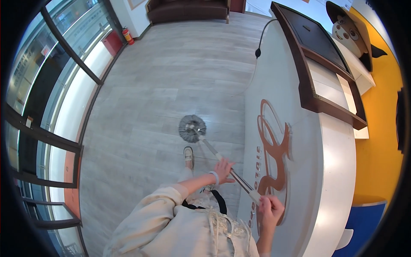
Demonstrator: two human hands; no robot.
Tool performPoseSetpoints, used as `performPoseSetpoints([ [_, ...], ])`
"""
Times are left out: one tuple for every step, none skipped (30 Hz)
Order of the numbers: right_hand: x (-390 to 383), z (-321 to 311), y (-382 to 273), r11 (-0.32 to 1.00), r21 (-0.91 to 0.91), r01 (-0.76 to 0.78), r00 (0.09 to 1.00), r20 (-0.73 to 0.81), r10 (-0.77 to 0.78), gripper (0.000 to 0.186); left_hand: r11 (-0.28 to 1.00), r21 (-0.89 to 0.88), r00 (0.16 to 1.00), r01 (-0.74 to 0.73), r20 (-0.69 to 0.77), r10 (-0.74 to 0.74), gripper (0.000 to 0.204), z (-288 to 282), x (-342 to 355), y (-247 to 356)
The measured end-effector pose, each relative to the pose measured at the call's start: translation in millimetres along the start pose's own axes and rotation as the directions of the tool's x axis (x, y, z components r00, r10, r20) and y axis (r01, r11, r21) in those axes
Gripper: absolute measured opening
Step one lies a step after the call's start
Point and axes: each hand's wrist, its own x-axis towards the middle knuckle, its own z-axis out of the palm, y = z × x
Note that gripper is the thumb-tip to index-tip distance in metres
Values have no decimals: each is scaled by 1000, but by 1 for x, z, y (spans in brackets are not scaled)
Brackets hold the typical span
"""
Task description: Mopping the wooden floor in a reception area using a long-handled mop.
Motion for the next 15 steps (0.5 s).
performPoseSetpoints([
  [-6, -6, -4, 998, -51, 37, 997, -60, -40, 14, 997, -12, 996, -78, 36, 78, 90, -1, 6, 13],
  [-13, -9, -6, 998, -53, 36, 997, -70, -40, 14, 987, -28, 985, -155, 70, 157, 89, 1, 14, 22],
  [-21, -9, -7, 992, -93, 80, 985, -148, -93, 14, 986, -29, 984, -164, 73, 165, 89, 0, 23, 27],
  [-25, -6, -7, 983, -137, 121, 963, -222, -150, 14, 961, -84, 957, -264, 98, 272, 87, -3, 34, 31],
  [-29, -1, -7, 983, -141, 121, 960, -234, -152, 14, 921, -140, 917, -364, 118, 381, 85, -3, 43, 35],
  [-32, 10, -8, 973, -163, 163, 942, -266, -202, 13, 918, -141, 914, -370, 120, 387, 85, 0, 54, 33],
  [-33, 21, -9, 961, -187, 205, 921, -295, -254, 13, 858, -158, 866, -489, 33, 500, 76, 3, 67, 28],
  [-32, 31, -6, 960, -194, 204, 918, -304, -257, 13, 779, -166, 795, -604, -55, 604, 67, 9, 81, 21],
  [-28, 40, -2, 965, -177, 192, 928, -286, -237, 14, 770, -169, 787, -615, -57, 615, 67, 9, 95, 18],
  [-23, 51, 3, 970, -161, 181, 939, -266, -219, 14, 815, -155, 823, -558, 18, 567, 56, 7, 109, 14],
  [-18, 64, 8, 989, -55, 134, 920, -363, -145, 17, 857, -137, 855, -497, 89, 510, 46, 1, 118, 13],
  [-12, 67, 7, 988, -68, 137, 919, -365, -152, 17, 851, -145, 852, -504, 82, 518, 46, -5, 123, 12],
  [-3, 69, 4, 988, -7, 152, 905, -400, -142, 19, 841, -74, 842, -535, 37, 539, 41, -11, 126, 11],
  [5, 72, -1, 984, 54, 168, 893, -432, -128, 21, 830, -3, 830, -557, -6, 557, 36, -19, 127, 10],
  [11, 74, -10, 987, 135, 88, 899, -438, -20, 22, 829, -11, 829, -559, -15, 559, 36, -27, 130, 8],
])
